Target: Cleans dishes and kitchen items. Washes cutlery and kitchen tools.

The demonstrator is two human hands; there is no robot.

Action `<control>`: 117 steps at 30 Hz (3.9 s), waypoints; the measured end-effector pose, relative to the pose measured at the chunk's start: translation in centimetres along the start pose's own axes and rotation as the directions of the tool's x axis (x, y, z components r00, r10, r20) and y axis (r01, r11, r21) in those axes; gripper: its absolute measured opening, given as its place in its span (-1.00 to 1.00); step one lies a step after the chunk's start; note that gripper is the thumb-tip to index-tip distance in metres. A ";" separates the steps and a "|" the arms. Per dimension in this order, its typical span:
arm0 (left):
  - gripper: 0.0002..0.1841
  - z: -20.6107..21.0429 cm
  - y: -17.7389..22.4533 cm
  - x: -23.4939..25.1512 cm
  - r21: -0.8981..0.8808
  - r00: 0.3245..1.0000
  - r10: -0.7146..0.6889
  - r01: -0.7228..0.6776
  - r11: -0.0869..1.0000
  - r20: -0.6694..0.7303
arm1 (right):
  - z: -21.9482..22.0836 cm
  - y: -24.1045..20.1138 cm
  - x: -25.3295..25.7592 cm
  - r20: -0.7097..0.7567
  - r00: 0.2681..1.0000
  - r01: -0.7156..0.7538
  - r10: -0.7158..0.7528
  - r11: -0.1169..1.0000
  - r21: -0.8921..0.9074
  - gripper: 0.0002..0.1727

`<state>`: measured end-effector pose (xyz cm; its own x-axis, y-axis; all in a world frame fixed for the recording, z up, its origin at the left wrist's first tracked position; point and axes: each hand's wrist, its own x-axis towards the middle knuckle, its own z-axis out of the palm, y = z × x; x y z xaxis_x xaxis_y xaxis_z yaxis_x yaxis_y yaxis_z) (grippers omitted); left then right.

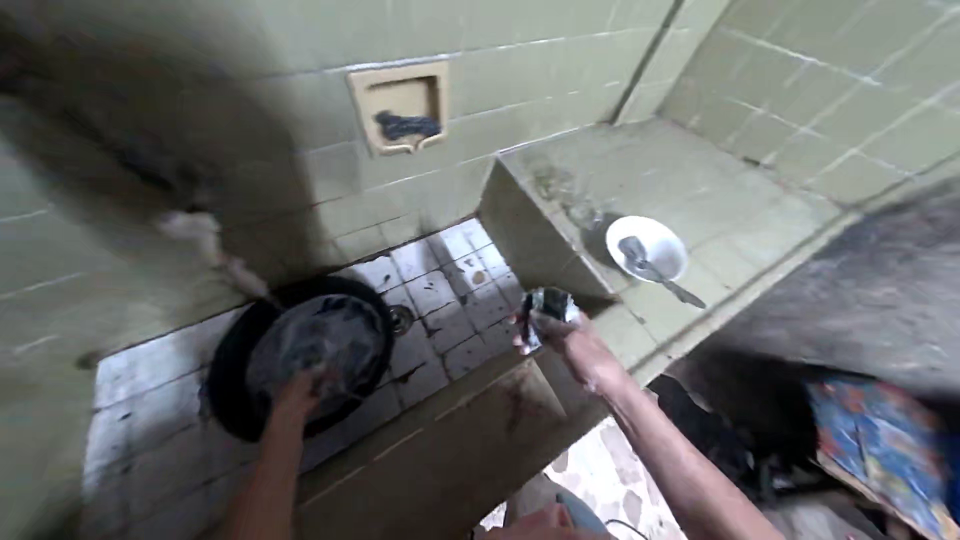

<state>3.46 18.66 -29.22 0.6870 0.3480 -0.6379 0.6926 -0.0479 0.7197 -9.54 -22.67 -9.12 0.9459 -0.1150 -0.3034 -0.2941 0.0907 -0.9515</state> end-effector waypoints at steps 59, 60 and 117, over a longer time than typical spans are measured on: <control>-0.79 10.6 6.4 -21.8 -0.261 0.874 0.235 -0.130 0.957 0.424 | 12.4 5.9 9.2 0.230 0.709 0.645 -0.666 0.482 -0.593 -0.73; -0.79 10.5 5.9 -22.2 -0.242 0.875 0.227 -0.131 0.961 0.428 | 12.3 6.1 9.6 0.212 0.714 0.631 -0.668 0.481 -0.609 -0.73; -0.64 13.1 8.5 -24.5 0.568 0.793 0.441 -0.609 0.554 0.421 | 13.1 4.3 6.9 -0.179 0.983 0.019 0.045 0.940 0.340 -0.92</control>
<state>-4.60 -2.54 -11.12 0.9425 -0.1391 -0.3040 0.0901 -0.7699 0.6318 -2.53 -10.14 -14.64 0.8921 -0.2859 -0.3498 -0.2116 0.4197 -0.8826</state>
